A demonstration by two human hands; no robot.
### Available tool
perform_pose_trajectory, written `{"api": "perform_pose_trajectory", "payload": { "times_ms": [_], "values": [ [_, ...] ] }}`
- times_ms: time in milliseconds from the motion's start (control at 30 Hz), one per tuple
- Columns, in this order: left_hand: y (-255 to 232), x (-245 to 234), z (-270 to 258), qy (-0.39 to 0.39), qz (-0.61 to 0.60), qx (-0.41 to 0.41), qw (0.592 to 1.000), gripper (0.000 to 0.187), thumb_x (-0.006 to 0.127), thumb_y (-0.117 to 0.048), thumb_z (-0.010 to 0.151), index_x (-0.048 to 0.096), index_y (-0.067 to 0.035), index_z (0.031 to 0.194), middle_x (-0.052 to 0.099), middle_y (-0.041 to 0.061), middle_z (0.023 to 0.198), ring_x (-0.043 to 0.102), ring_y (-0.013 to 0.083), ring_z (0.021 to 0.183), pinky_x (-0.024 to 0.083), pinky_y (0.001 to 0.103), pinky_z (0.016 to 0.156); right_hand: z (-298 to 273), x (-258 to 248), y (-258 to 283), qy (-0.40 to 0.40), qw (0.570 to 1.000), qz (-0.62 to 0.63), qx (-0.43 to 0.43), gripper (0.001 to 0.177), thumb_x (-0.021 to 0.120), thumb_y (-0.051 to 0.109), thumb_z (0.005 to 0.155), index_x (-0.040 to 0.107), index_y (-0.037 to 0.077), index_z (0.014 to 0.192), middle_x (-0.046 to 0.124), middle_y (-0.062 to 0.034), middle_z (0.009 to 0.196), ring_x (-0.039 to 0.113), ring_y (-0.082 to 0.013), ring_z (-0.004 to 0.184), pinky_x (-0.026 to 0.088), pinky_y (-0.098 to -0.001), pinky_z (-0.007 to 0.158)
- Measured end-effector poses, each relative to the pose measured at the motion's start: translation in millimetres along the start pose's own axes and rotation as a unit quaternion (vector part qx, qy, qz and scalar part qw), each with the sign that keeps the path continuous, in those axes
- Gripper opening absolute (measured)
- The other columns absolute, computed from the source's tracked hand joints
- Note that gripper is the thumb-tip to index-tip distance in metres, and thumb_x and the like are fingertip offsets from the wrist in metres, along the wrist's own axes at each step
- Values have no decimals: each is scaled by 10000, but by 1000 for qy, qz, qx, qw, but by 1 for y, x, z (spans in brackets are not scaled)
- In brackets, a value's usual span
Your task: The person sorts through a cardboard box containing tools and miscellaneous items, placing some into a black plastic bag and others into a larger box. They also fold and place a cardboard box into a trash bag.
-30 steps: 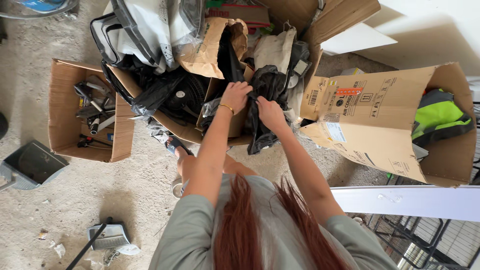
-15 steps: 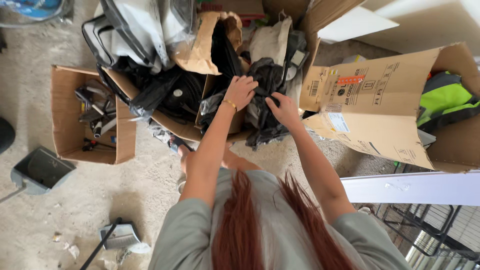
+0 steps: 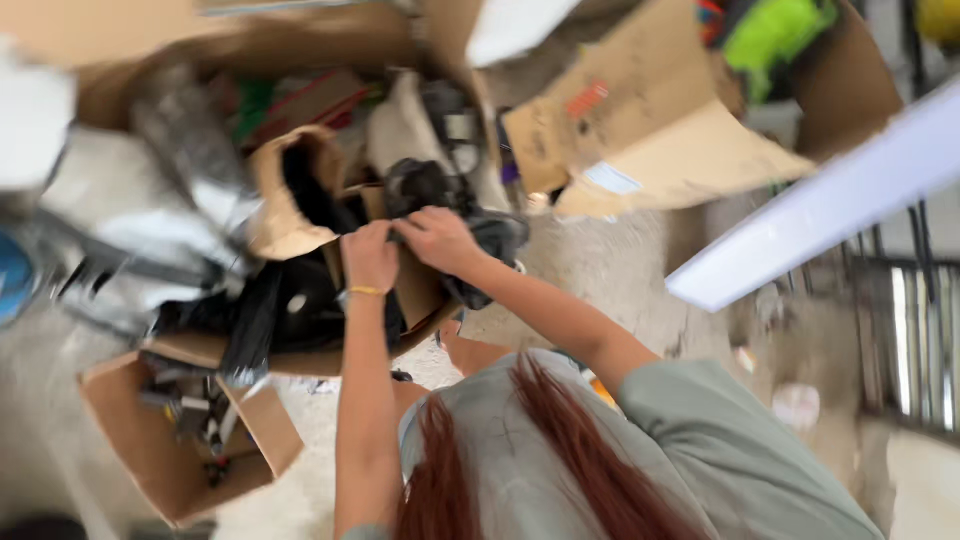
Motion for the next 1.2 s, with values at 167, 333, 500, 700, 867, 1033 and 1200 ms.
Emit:
{"api": "perform_pose_trajectory", "payload": {
  "times_ms": [167, 333, 500, 700, 867, 1033, 1200],
  "values": [
    [8, -3, 8, 58, 99, -15, 993, 156, 643, -126, 887, 675, -91, 1035, 670, 92, 865, 629, 294, 899, 431, 449, 858, -8, 30, -10, 64, 996, 8, 59, 108, 654, 123, 815, 657, 92, 919, 645, -50, 811, 664, -278, 801, 530, -399, 669],
    [7, -1, 7, 44, 73, 52, 995, 151, 661, -94, 848, 669, -73, 997, 645, 97, 810, 607, 298, 813, 426, 451, 808, -22, 46, -17, 105, 989, 27, 102, 69, 634, 111, 857, 622, 71, 911, 644, -76, 746, 683, -299, 719, 526, -427, 599],
    [24, 17, -7, -3, 28, 138, 990, 163, 662, -69, 792, 619, -54, 949, 649, 125, 939, 596, 327, 876, 433, 434, 817, -28, 27, -8, 127, 987, 50, 85, 61, 635, 145, 876, 620, 86, 879, 667, -73, 717, 691, -293, 689, 520, -438, 583],
    [189, -13, -51, 90, 288, -329, 895, 207, 638, -263, 979, 710, -91, 888, 742, 109, 847, 730, 296, 720, 571, 423, 576, -81, -50, -68, 15, 978, 93, 186, 117, 642, 197, 909, 715, 132, 975, 664, -146, 739, 654, -346, 659, 498, -476, 578],
    [112, -90, -26, -146, 110, -48, 982, 282, 629, -263, 1106, 696, 6, 1056, 680, 215, 960, 638, 441, 946, 488, 529, 869, -137, -51, -187, -68, 834, 276, 474, 348, 555, 304, 1131, 655, -30, 1126, 675, -181, 990, 617, -241, 945, 508, -409, 870],
    [-28, -101, 12, -134, -39, 11, 990, 644, 800, -369, 879, 578, -61, 1400, 585, 197, 1356, 515, 440, 1286, 371, 557, 1120, -57, -73, -133, -86, 699, 572, 420, 432, 620, 163, 1010, 526, 54, 1417, 604, -60, 1382, 577, -174, 1276, 429, -329, 1103],
    [-100, -51, -7, -62, -295, 65, 951, 1170, 913, -557, 733, 330, 117, 1492, 421, 280, 1496, 409, 435, 1392, 330, 492, 1167, 53, -110, -34, 31, 506, 803, 314, 629, 515, -2, 791, 540, 59, 1416, 610, -96, 1318, 663, -247, 1195, 544, -417, 1089]
  ]
}}
Point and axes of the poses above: each hand's wrist, its own z-axis towards the middle knuckle, its own x-axis out of the palm, y = z × x, the point moved 8 cm from there along z, towards the middle knuckle
